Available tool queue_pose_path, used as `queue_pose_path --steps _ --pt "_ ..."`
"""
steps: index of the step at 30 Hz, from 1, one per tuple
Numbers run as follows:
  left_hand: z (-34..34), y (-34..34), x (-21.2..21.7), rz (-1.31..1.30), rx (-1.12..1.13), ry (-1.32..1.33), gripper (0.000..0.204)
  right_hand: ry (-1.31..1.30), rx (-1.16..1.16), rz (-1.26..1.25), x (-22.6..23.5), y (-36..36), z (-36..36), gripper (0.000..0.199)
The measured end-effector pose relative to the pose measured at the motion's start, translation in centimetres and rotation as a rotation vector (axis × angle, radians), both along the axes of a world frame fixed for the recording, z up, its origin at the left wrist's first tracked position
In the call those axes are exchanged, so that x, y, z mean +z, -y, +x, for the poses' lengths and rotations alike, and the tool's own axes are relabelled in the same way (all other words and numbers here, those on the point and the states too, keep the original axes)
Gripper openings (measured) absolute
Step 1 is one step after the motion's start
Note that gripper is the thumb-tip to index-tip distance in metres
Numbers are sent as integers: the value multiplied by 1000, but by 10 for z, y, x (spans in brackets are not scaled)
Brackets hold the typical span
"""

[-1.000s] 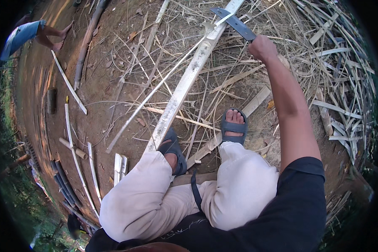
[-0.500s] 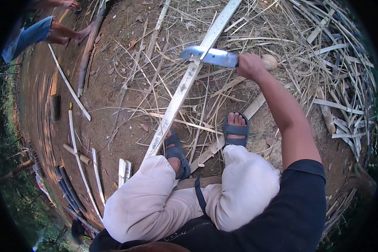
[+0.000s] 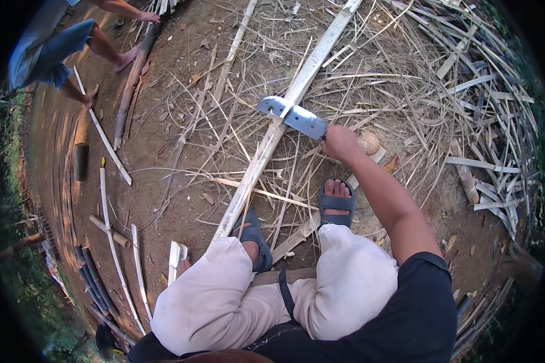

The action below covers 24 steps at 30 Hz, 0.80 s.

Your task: The person shaves a long strip of bamboo using a large knife while sitting on the ground, then handles a thicker piece of bamboo pole and places strips of bamboo on the ground.

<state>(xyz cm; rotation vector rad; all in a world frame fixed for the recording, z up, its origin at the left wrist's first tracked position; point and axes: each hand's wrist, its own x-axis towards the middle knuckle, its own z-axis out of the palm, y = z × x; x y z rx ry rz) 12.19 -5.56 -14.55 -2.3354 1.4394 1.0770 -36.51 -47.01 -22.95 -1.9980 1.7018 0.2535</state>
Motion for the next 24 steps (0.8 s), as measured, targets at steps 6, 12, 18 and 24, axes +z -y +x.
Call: queue_pose_path --steps 6,12,18,24 --pt "-49 129 -31 -366 -216 12 39 86 133 -186 -10 -28 4 39" --pt "-129 258 -88 -388 -147 -320 46 21 180 -203 27 -45 24 42" --pt "-174 282 -107 -325 -77 -249 66 52 290 -122 35 -65 22 41" --pt "-172 265 -133 -289 -54 -186 52 65 431 -64 33 -74 27 38"
